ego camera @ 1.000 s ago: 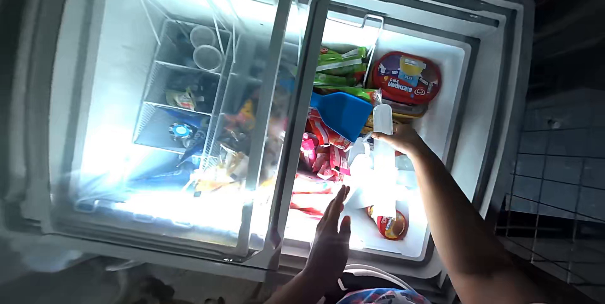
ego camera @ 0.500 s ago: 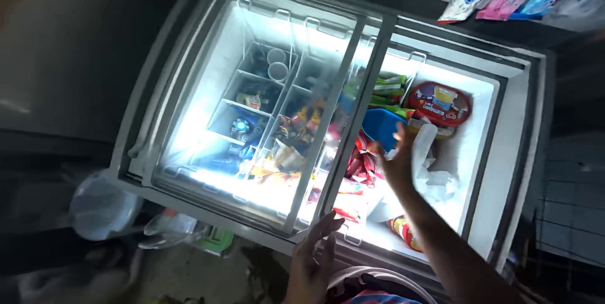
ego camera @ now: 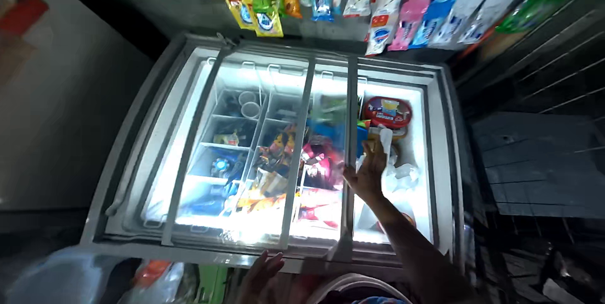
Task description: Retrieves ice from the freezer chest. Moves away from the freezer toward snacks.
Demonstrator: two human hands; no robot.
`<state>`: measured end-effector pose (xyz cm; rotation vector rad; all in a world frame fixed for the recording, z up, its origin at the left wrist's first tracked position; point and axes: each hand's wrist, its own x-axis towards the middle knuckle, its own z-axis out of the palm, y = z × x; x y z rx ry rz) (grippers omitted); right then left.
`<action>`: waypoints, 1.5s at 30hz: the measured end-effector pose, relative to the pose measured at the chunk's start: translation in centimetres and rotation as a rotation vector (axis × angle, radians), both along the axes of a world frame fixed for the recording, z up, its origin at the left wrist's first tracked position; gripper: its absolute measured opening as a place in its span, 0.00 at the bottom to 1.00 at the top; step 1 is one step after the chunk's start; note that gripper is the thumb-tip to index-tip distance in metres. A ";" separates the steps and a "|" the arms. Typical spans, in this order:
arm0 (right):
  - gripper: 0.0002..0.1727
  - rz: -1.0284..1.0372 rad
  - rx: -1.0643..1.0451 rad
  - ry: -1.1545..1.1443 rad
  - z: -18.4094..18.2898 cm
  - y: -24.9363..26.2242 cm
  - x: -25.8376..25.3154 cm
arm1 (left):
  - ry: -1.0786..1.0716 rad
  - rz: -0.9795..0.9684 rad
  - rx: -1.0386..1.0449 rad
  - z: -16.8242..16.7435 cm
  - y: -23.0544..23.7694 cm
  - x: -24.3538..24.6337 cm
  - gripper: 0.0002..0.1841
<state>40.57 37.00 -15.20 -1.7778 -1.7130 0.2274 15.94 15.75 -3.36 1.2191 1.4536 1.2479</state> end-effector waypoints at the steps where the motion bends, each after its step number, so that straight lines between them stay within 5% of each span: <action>1: 0.51 -0.046 -0.012 -0.005 0.1 -0.6 1.9 | -0.005 -0.001 0.001 0.0 -0.3 -0.4 0.22; 7: 0.57 -0.373 -0.093 -0.113 0.9 -4.9 13.0 | -0.022 -0.027 0.047 0.3 -1.1 -1.7 0.22; 13: 0.57 -0.554 -0.306 0.041 2.9 -7.0 20.0 | 0.063 -0.020 0.109 0.0 -2.8 -3.2 0.21; 18: 0.53 -0.588 -0.460 0.182 4.1 -7.2 21.0 | 0.103 0.063 0.003 -1.7 -2.7 -3.9 0.20; 28: 0.51 -0.536 -0.501 0.153 4.6 -6.8 21.5 | 0.595 -0.204 -0.332 -5.4 13.1 0.5 0.23; 37: 0.37 -0.444 -0.500 0.185 4.0 -6.8 22.5 | 0.595 -0.165 -0.388 -5.3 14.5 -0.7 0.18; 42: 0.35 -0.443 -0.476 0.171 3.3 -7.3 22.5 | 0.531 -0.190 -0.387 -5.8 14.3 -1.6 0.19; 45: 0.43 -0.549 -0.461 0.152 3.7 -7.9 20.5 | 0.481 -0.214 -0.216 -6.3 11.6 -3.1 0.27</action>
